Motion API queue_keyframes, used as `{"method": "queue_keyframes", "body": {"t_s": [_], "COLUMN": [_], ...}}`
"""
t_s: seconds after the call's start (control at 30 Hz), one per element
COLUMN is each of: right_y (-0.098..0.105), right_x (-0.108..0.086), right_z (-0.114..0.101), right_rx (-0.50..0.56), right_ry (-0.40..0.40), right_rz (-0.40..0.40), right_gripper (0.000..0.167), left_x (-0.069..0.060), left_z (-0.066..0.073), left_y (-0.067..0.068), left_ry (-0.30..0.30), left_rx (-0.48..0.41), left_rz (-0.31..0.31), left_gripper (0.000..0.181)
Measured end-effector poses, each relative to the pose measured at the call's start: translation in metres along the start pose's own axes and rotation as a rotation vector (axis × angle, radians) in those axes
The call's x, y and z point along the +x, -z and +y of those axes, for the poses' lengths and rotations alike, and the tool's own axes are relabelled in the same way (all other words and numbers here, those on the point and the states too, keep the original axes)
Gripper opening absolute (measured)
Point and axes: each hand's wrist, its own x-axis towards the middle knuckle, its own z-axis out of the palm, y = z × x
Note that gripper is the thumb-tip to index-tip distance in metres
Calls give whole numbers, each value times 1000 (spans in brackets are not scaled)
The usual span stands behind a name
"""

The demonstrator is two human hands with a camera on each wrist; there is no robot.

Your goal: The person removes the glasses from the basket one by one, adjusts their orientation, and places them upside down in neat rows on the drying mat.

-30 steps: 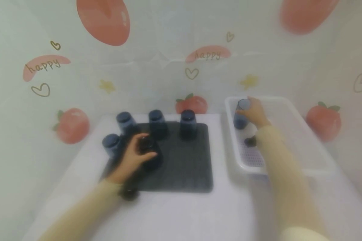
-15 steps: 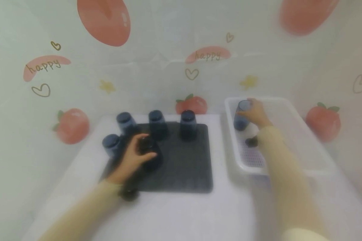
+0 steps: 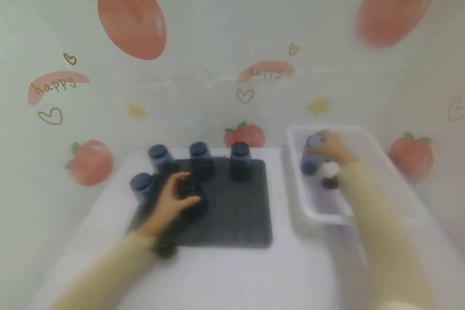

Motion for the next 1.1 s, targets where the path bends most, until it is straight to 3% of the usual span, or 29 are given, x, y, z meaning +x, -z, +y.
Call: {"method": "queue_keyframes", "body": {"t_s": [0.23,0.47,0.87,1.1], "right_y": [6,9,8,5], "right_x": [-10,-24,-51,-62], "right_z": [-2,-2,-7,-5], "right_rx": [-47,-107,-157,-132], "right_ry": [-3,15,25,13], "right_rz": [-106,-157,-154,-127], "right_gripper": [97,92,89,88], "left_x": [0,2,-5,-3], "left_z": [-1,-3,26,21], "left_y": [0,1,-1,1], "left_ry": [-35,-3,35,59], "left_rx": [-1,7,-12,6], "left_rz": [-5,-5,-19,-19], "left_gripper": [72,72,71,71]}}
